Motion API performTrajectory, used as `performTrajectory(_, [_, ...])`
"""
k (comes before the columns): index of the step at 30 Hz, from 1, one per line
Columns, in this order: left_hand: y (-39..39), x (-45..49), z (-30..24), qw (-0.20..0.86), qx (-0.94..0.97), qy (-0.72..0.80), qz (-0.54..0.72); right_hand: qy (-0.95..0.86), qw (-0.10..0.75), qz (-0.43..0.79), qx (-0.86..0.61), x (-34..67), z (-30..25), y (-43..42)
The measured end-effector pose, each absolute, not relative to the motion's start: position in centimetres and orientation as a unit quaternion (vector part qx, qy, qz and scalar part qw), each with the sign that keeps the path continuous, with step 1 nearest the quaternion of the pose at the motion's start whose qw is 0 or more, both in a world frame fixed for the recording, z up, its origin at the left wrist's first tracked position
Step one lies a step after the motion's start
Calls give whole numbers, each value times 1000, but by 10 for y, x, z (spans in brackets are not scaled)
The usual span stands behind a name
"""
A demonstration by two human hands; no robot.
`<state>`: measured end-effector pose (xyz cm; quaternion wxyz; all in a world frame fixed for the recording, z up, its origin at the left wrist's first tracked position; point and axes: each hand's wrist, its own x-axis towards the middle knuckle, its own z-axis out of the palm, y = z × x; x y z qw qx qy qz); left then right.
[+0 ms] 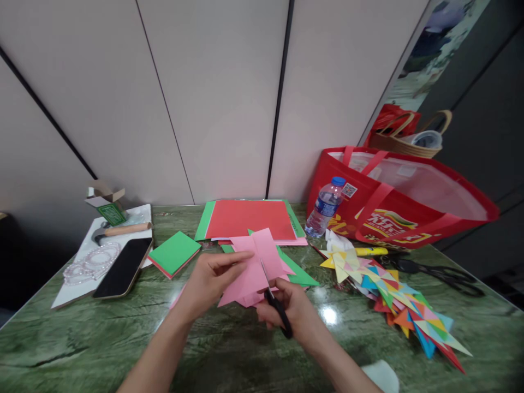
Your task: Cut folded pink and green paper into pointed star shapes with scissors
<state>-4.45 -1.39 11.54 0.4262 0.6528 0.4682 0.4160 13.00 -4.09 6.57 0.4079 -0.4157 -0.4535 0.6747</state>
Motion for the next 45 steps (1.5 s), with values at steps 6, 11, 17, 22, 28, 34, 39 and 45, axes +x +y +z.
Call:
performTrajectory(6, [-17,-38,122,454,644,471,397,-467,421,673,-389,131,64,-41])
performTrajectory(11, [-19,-35,125,462,633,475,400,-463,428,680,-374,131,66,-41])
performTrajectory(17, [-18,-36,124,458,638,478,394,-475,419,675,-378,132,61,-40])
performTrajectory(22, [-18,-36,126,459,636,479,394,-484,422,664,-383,131,60,-40])
performTrajectory(28, [-19,-36,126,469,634,475,391,-493,408,650,-410,130,61,-40])
performTrajectory(34, [-17,-36,123,457,605,479,443,-490,409,654,-407,129,64,-40])
performTrajectory(39, [-14,-33,120,457,576,503,454,-498,406,657,-394,128,65,-42])
performTrajectory(45, [-16,-30,120,445,610,518,403,-501,392,665,-392,127,69,-44])
